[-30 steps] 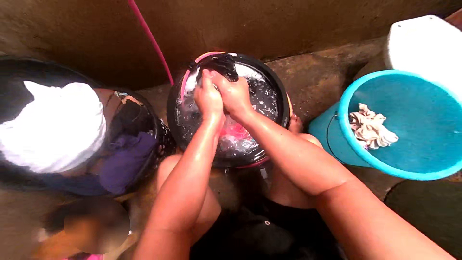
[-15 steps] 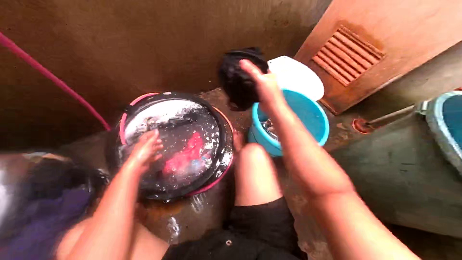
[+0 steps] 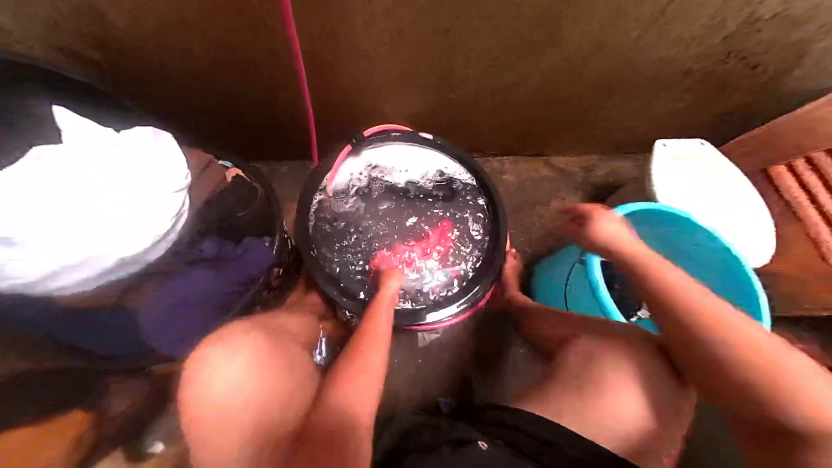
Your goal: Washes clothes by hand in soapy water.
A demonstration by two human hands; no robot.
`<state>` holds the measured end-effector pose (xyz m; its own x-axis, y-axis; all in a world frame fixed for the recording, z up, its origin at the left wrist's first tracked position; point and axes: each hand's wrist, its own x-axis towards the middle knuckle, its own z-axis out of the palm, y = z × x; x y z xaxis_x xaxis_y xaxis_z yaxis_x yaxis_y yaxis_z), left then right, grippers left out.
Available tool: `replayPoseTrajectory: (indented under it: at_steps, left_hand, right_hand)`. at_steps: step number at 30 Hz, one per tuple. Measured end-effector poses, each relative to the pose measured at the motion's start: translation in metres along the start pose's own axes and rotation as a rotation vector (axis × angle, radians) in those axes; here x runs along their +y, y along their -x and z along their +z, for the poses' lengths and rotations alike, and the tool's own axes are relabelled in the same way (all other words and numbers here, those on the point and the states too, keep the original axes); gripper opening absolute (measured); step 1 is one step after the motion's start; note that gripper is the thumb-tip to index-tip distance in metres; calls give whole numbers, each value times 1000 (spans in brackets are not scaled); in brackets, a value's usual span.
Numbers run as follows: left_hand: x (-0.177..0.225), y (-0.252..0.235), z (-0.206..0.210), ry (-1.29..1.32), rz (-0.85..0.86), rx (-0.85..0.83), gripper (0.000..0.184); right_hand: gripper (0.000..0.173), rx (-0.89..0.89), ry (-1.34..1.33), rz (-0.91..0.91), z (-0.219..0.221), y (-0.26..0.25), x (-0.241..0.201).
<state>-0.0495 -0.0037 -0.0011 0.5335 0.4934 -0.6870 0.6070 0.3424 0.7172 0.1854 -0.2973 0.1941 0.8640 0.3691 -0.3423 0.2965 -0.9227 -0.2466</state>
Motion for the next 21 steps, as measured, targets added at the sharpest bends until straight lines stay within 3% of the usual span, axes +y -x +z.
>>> replayPoseTrajectory:
  at_steps: [2,5,6,8,11,12,14,16,18,20,21]
  left_hand:
    - [-28,-9,-3,-125,-6,-61,62]
    - [-12,-2,-9,-269,39,139,45]
    - [-2,2,-14,-347,89,198,45]
    - [18,5,-22,-441,254,162,46]
    - [29,-7,-23,-572,366,-99,68]
    - [34,-12,-24,-612,370,-164,73]
    - [39,-19,-31,-547,368,-233,61]
    - [45,-11,-38,-182,380,-300,40]
    - [53,1,-38,194,358,-378,41]
    - [56,2,-24,529,265,-436,44]
    - [59,6,-15,685,193,-477,44]
  right_hand:
    - [36,-149,31,-173,77,-35,-64]
    - [74,-187,23,-266,207,-70,-123]
    - [78,-193,49,-256,237,-69,-138]
    - [60,-281,92,-217,263,-57,-172]
    - [39,-487,58,-255,226,-37,-216]
    - [34,-483,-6,-275,192,-30,-229]
    - [28,-337,-123,-328,112,-3,-238]
    - [18,-73,-305,-392,43,28,-223]
    - [9,204,-644,-436,5,36,-190]
    - [20,380,-924,-413,2,17,-158]
    - [36,377,-961,-352,15,7,-150]
